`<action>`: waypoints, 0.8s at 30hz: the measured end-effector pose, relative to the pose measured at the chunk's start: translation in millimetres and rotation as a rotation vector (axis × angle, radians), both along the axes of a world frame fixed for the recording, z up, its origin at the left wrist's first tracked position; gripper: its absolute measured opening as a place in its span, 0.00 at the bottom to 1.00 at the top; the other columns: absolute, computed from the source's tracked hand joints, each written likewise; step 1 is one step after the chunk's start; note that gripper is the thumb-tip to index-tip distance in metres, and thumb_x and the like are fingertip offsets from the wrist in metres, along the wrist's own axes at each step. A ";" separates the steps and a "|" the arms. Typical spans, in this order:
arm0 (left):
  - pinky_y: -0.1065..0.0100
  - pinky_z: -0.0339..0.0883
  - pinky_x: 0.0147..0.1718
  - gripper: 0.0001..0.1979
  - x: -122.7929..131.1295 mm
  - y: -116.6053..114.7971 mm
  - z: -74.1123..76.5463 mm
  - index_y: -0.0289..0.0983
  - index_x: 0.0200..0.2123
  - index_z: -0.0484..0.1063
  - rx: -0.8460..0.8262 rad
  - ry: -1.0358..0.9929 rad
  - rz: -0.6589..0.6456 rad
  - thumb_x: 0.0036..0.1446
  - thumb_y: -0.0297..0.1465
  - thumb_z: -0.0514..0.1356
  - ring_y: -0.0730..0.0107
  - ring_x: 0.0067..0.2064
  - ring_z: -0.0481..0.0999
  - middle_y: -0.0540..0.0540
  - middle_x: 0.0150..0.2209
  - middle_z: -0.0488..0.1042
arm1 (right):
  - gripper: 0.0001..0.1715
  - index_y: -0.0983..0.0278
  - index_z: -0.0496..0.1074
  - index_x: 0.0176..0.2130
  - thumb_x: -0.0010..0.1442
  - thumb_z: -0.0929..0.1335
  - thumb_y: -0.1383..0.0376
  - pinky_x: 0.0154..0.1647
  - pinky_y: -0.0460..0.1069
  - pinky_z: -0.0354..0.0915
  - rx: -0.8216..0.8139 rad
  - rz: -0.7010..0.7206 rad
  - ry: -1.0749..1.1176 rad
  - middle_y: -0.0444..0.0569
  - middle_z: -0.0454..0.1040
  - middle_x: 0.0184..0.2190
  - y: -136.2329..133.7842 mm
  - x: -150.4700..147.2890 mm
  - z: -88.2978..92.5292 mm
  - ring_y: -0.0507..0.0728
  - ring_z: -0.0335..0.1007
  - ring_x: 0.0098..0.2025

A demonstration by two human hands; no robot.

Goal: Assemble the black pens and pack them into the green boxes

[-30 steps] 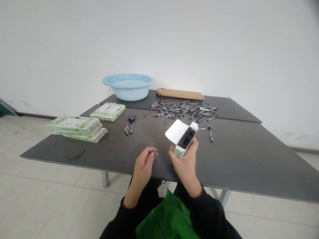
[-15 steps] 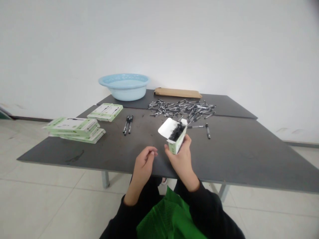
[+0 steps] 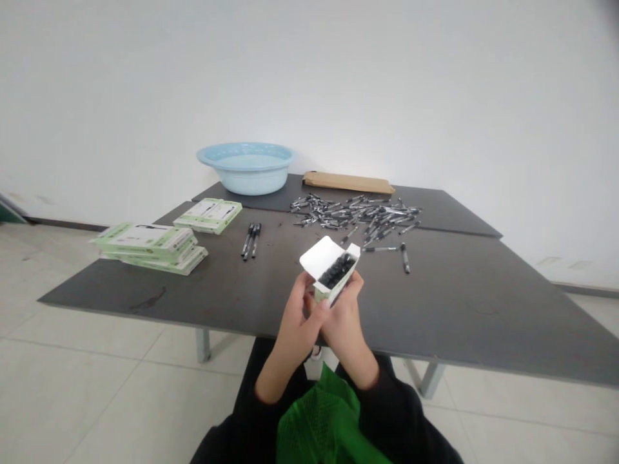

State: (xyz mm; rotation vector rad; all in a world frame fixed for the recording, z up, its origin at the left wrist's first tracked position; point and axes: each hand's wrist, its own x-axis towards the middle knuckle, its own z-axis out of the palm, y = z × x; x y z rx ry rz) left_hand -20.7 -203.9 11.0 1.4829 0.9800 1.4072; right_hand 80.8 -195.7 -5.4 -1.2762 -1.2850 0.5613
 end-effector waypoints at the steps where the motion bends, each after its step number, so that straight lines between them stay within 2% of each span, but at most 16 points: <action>1: 0.59 0.66 0.54 0.20 3.3 -1.3 2.0 0.38 0.55 0.66 0.014 0.016 0.012 0.61 0.36 0.58 0.58 0.55 0.73 0.39 0.54 0.73 | 0.50 0.67 0.46 0.63 0.51 0.74 0.62 0.44 0.58 0.71 0.011 0.052 0.011 0.66 0.69 0.53 -3.0 -2.1 2.8 0.64 0.74 0.47; 4: 0.61 0.68 0.51 0.15 3.9 -1.1 5.2 0.38 0.51 0.69 0.036 0.034 0.066 0.63 0.36 0.58 0.59 0.50 0.75 0.41 0.48 0.76 | 0.56 0.64 0.39 0.67 0.52 0.73 0.64 0.46 0.57 0.72 0.033 0.139 0.009 0.66 0.66 0.57 -10.7 -1.8 15.2 0.63 0.73 0.50; 6: 0.62 0.69 0.51 0.14 -2.0 2.3 5.6 0.38 0.50 0.70 0.053 0.010 0.086 0.64 0.37 0.56 0.59 0.50 0.76 0.41 0.49 0.76 | 0.56 0.62 0.39 0.68 0.53 0.73 0.62 0.49 0.58 0.71 0.042 0.145 -0.024 0.65 0.64 0.58 -13.8 3.4 24.4 0.63 0.72 0.52; 10: 0.62 0.68 0.52 0.18 -13.0 9.4 6.3 0.39 0.56 0.65 0.089 -0.068 0.104 0.65 0.38 0.54 0.59 0.54 0.74 0.40 0.55 0.73 | 0.49 0.60 0.42 0.68 0.58 0.71 0.62 0.54 0.60 0.68 0.128 0.221 -0.050 0.59 0.67 0.55 -15.0 15.3 34.6 0.61 0.69 0.54; 12: 0.62 0.68 0.54 0.22 -13.8 10.4 7.2 0.40 0.61 0.59 0.113 -0.078 0.153 0.67 0.38 0.53 0.60 0.57 0.72 0.39 0.58 0.70 | 0.43 0.59 0.42 0.68 0.62 0.67 0.63 0.54 0.59 0.68 0.163 0.248 -0.038 0.57 0.69 0.53 -15.0 18.0 34.8 0.59 0.70 0.52; 14: 0.62 0.66 0.56 0.23 -12.5 9.6 7.6 0.41 0.64 0.55 0.164 -0.024 0.227 0.68 0.37 0.51 0.61 0.59 0.70 0.38 0.60 0.67 | 0.37 0.58 0.47 0.67 0.64 0.65 0.63 0.53 0.58 0.69 0.172 0.233 -0.052 0.56 0.68 0.55 -15.4 18.1 33.3 0.58 0.70 0.50; 16: 0.60 0.63 0.58 0.21 -11.3 7.8 7.4 0.41 0.63 0.58 0.241 0.079 0.304 0.69 0.35 0.50 0.61 0.61 0.68 0.39 0.61 0.66 | 0.33 0.58 0.51 0.65 0.65 0.64 0.63 0.51 0.57 0.70 0.167 0.205 -0.071 0.57 0.66 0.57 -16.1 16.1 31.4 0.59 0.70 0.50; 19: 0.60 0.64 0.56 0.17 -12.0 5.6 6.8 0.40 0.58 0.64 0.349 0.208 0.375 0.69 0.34 0.49 0.61 0.58 0.69 0.39 0.57 0.69 | 0.34 0.59 0.45 0.67 0.67 0.62 0.63 0.45 0.56 0.72 0.157 0.218 -0.012 0.56 0.71 0.51 -16.1 11.6 27.4 0.59 0.73 0.47; 21: 0.62 0.66 0.53 0.15 -13.7 5.0 7.3 0.40 0.55 0.67 0.395 0.233 0.390 0.69 0.33 0.49 0.63 0.54 0.71 0.40 0.52 0.71 | 0.34 0.59 0.42 0.67 0.68 0.61 0.63 0.43 0.55 0.73 0.179 0.234 0.063 0.55 0.73 0.47 -15.2 8.8 23.9 0.58 0.75 0.45; 24: 0.64 0.66 0.50 0.12 -15.9 5.6 10.0 0.40 0.51 0.68 0.429 0.226 0.414 0.68 0.33 0.49 0.65 0.50 0.71 0.43 0.47 0.71 | 0.29 0.59 0.47 0.64 0.68 0.61 0.64 0.46 0.57 0.72 0.235 0.226 0.098 0.58 0.71 0.50 -13.8 7.3 21.0 0.59 0.74 0.49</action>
